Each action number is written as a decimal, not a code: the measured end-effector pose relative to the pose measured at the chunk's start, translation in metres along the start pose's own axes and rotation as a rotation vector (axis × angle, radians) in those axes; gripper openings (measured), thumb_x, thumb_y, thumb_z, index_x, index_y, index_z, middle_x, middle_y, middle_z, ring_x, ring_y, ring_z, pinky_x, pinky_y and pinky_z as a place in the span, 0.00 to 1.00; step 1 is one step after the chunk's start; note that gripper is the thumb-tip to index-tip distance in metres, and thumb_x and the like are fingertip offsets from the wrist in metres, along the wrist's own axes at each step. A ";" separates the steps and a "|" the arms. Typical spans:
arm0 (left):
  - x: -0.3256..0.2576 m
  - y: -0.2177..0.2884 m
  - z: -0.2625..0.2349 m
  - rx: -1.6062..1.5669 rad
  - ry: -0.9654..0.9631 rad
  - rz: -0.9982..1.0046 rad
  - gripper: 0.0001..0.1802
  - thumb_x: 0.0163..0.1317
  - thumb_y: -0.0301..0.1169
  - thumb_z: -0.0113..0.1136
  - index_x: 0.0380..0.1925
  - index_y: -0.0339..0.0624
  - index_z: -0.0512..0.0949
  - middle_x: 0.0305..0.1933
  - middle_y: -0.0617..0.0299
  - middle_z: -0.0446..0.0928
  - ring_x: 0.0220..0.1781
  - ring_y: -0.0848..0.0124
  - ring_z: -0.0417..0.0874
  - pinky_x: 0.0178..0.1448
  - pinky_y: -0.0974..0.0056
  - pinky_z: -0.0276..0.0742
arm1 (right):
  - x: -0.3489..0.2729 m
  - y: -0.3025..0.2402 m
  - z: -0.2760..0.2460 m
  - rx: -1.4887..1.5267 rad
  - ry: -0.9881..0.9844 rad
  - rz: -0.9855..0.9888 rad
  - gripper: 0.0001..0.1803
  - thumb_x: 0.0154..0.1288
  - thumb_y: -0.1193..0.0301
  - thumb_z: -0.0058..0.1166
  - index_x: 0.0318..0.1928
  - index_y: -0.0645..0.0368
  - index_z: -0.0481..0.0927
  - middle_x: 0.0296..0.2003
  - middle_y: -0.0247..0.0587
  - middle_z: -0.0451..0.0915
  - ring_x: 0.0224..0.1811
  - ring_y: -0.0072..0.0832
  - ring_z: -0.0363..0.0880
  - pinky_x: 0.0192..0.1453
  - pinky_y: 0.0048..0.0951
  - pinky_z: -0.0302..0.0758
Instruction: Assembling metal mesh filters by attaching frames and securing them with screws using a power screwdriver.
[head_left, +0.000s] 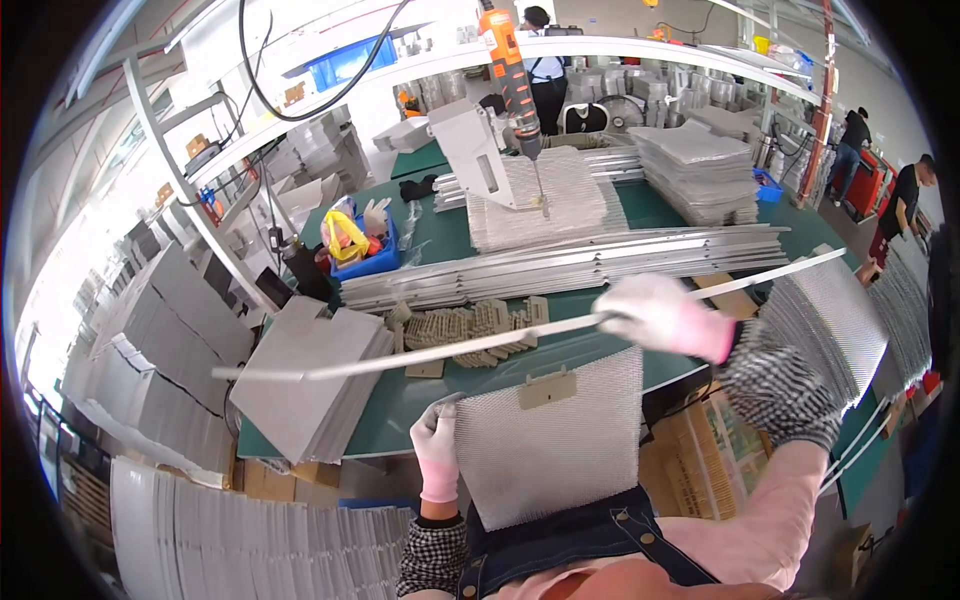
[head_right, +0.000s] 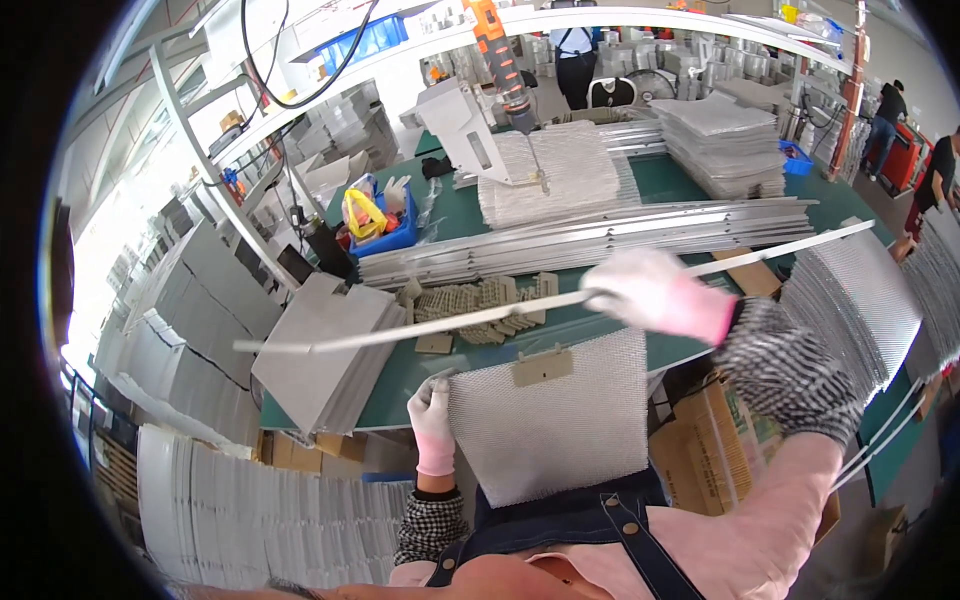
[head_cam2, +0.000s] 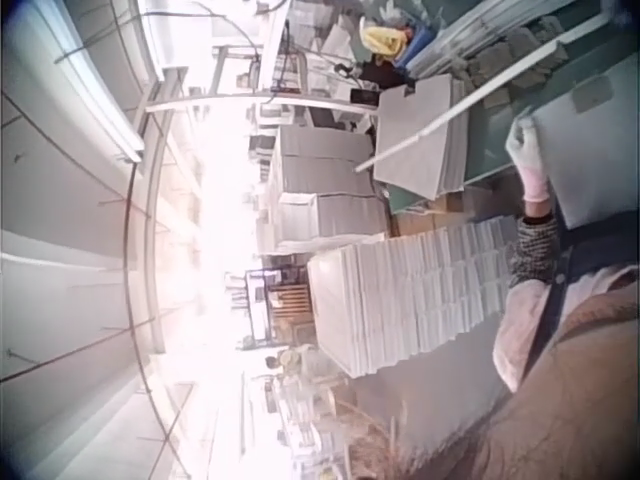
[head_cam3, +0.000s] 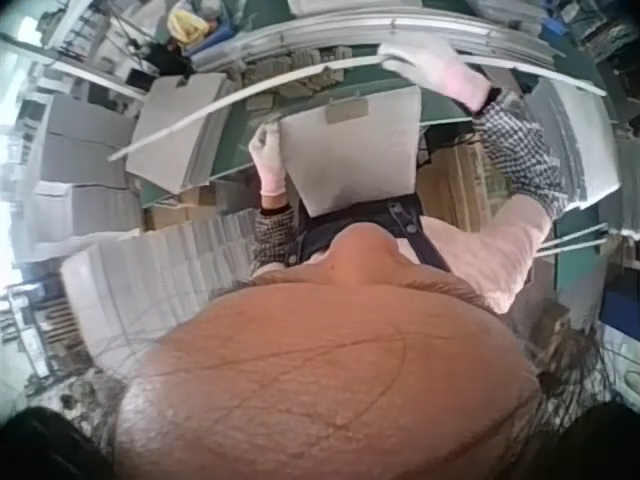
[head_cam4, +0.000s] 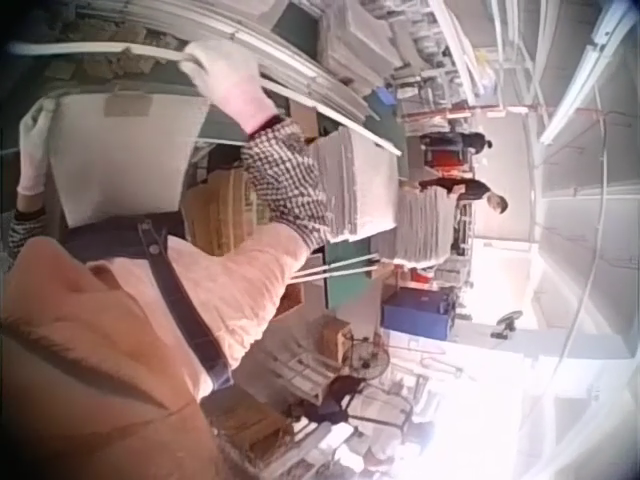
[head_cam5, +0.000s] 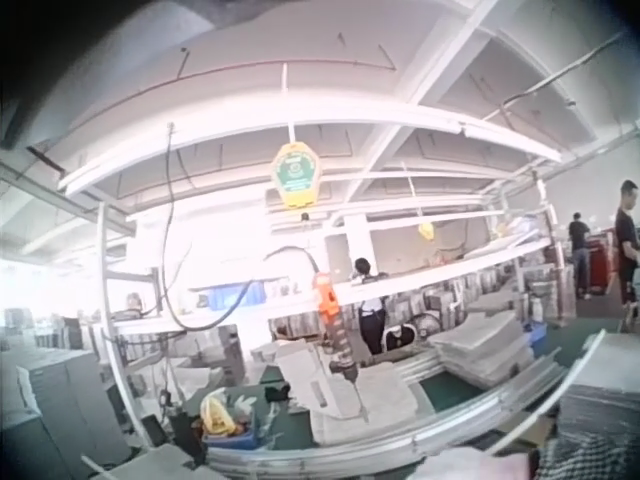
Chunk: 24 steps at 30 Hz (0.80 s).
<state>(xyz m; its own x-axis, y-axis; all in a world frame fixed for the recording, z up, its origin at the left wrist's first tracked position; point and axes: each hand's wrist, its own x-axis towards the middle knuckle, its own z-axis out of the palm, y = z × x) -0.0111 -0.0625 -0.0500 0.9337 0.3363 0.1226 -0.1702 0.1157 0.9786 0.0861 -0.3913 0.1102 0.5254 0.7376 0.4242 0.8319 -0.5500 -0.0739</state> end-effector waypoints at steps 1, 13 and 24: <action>-0.003 0.001 0.003 -0.005 0.014 0.007 0.15 0.72 0.31 0.58 0.46 0.28 0.84 0.37 0.66 0.83 0.37 0.81 0.76 0.44 0.74 0.71 | 0.015 -0.012 0.018 0.054 -0.102 0.061 0.08 0.69 0.63 0.56 0.38 0.54 0.81 0.30 0.37 0.80 0.35 0.34 0.82 0.42 0.39 0.79; -0.018 -0.002 -0.005 0.100 0.155 0.033 0.13 0.66 0.30 0.66 0.29 0.28 0.83 0.25 0.77 0.71 0.28 0.85 0.64 0.32 0.73 0.60 | 0.081 -0.073 0.136 0.339 -0.304 -0.183 0.12 0.66 0.64 0.57 0.43 0.59 0.81 0.39 0.47 0.78 0.46 0.45 0.79 0.51 0.44 0.77; -0.005 0.013 0.004 -0.125 -0.156 -0.091 0.27 0.58 0.27 0.70 0.57 0.30 0.76 0.47 0.62 0.80 0.47 0.74 0.79 0.56 0.70 0.73 | 0.065 -0.048 0.102 0.598 -0.601 -0.056 0.11 0.68 0.67 0.56 0.43 0.62 0.76 0.40 0.47 0.75 0.44 0.45 0.77 0.50 0.40 0.73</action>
<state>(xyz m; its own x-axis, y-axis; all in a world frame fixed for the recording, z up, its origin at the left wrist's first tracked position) -0.0166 -0.0667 -0.0372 0.9827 0.1721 0.0685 -0.1120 0.2570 0.9599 0.0987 -0.2764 0.0491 0.3458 0.9332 -0.0975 0.7251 -0.3317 -0.6035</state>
